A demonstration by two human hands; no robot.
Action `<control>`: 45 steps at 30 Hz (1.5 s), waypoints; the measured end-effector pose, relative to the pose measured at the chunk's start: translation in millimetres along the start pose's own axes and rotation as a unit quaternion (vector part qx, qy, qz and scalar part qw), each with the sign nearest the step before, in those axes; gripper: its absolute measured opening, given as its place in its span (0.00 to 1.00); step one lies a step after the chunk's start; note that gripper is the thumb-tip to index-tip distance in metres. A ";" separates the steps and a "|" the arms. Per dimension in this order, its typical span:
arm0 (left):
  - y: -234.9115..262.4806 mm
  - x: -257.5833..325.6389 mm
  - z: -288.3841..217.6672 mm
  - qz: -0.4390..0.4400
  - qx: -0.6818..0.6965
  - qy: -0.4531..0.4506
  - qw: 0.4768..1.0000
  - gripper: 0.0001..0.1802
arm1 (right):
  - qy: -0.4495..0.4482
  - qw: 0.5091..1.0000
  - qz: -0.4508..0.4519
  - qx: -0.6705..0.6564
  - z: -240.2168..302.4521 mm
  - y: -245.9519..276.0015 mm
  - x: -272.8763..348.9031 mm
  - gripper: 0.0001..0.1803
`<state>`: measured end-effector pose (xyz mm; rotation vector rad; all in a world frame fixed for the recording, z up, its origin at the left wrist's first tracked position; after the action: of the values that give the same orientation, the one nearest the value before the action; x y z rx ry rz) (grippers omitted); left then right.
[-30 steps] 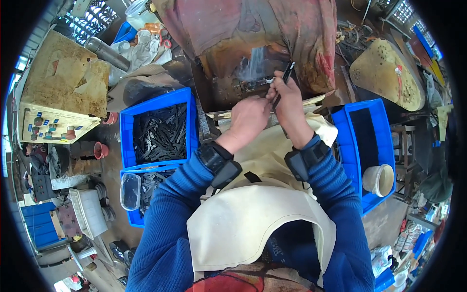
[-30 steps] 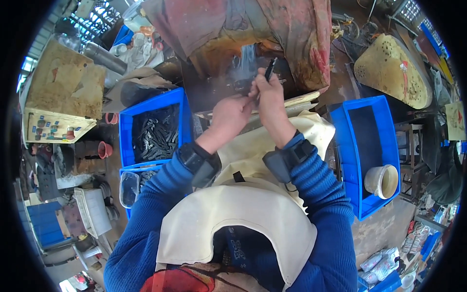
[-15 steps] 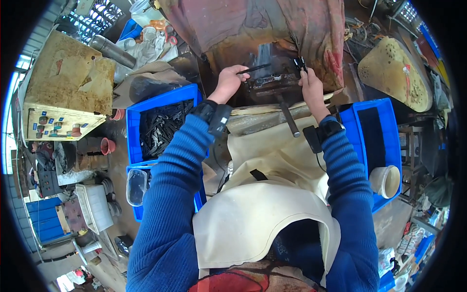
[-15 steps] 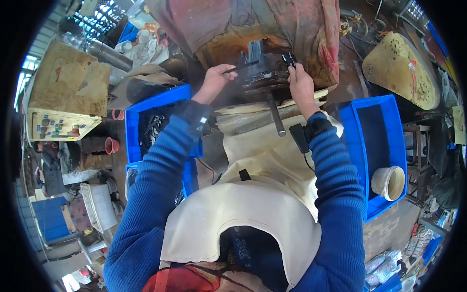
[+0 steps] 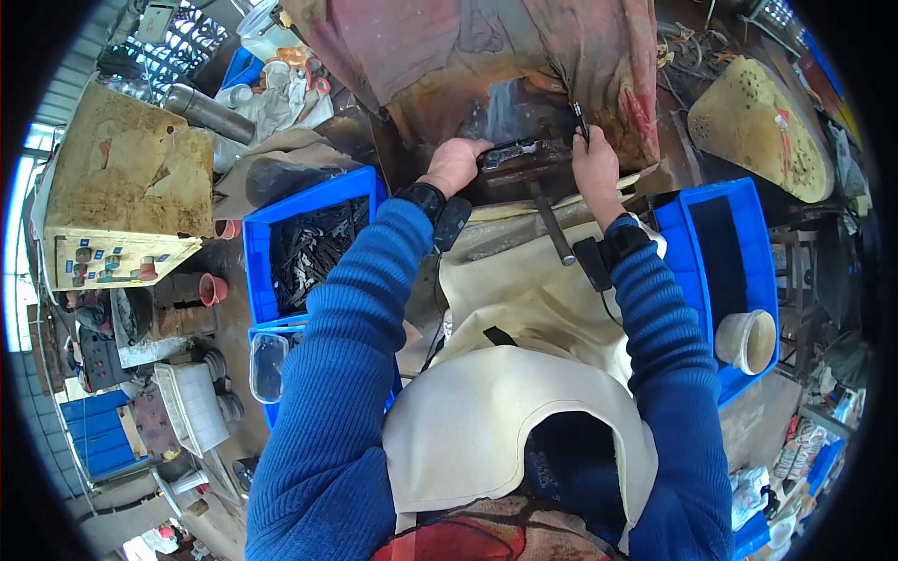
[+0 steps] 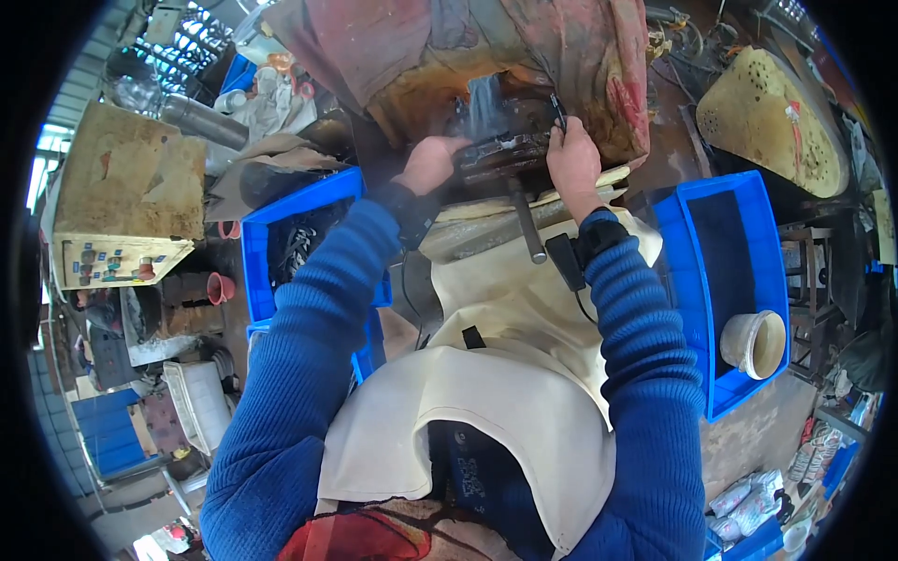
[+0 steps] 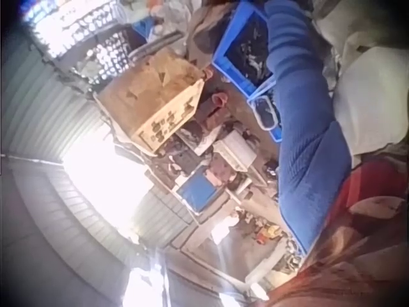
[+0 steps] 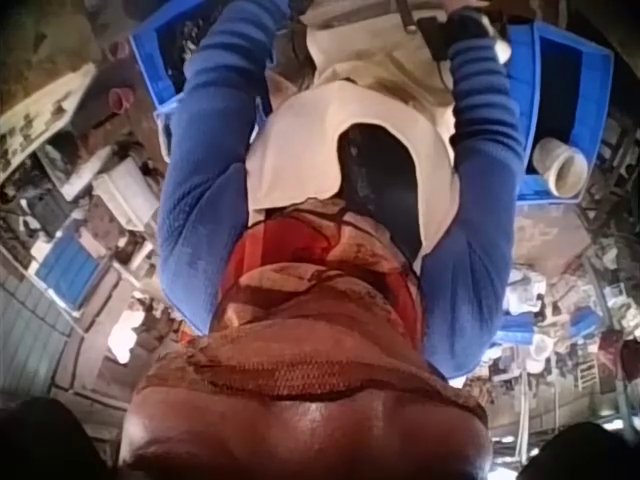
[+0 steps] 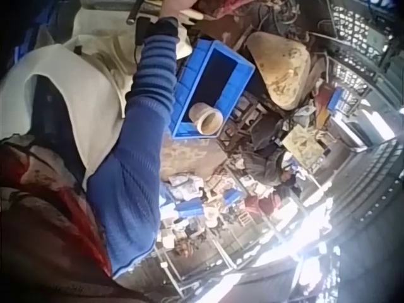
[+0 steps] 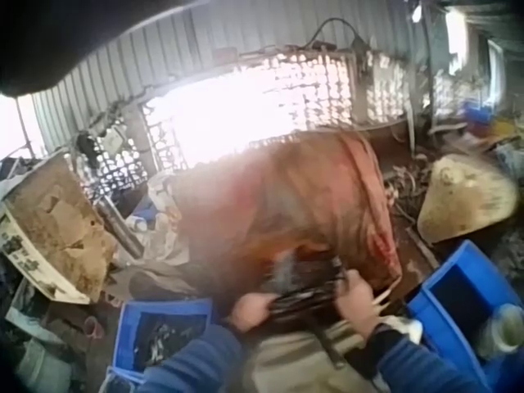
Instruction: The person picks up metal pieces from a blue bin, holds them against a rotating grinding wheel, and then places the finished pieces into a separate blue bin.
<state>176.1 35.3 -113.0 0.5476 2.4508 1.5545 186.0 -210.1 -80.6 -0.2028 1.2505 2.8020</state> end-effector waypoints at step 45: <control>43.8 106.8 -17.9 -0.153 -0.007 0.095 0.984 0.10 | 0.201 0.942 0.044 0.266 200.3 21.0 -77.1 0.25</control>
<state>81.3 80.3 -61.8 0.0154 2.5072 1.5546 241.2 -75.5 78.6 -0.7209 2.0906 2.4322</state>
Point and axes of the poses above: each hand's wrist, its own x-axis away from the middle knuckle, its own y-axis out of the back of the hand, z = x × y, the point moved 6 cm from there along -x, towards the middle knuckle, and after that the axes turned 10 degrees about z, right-handed, at the moved point
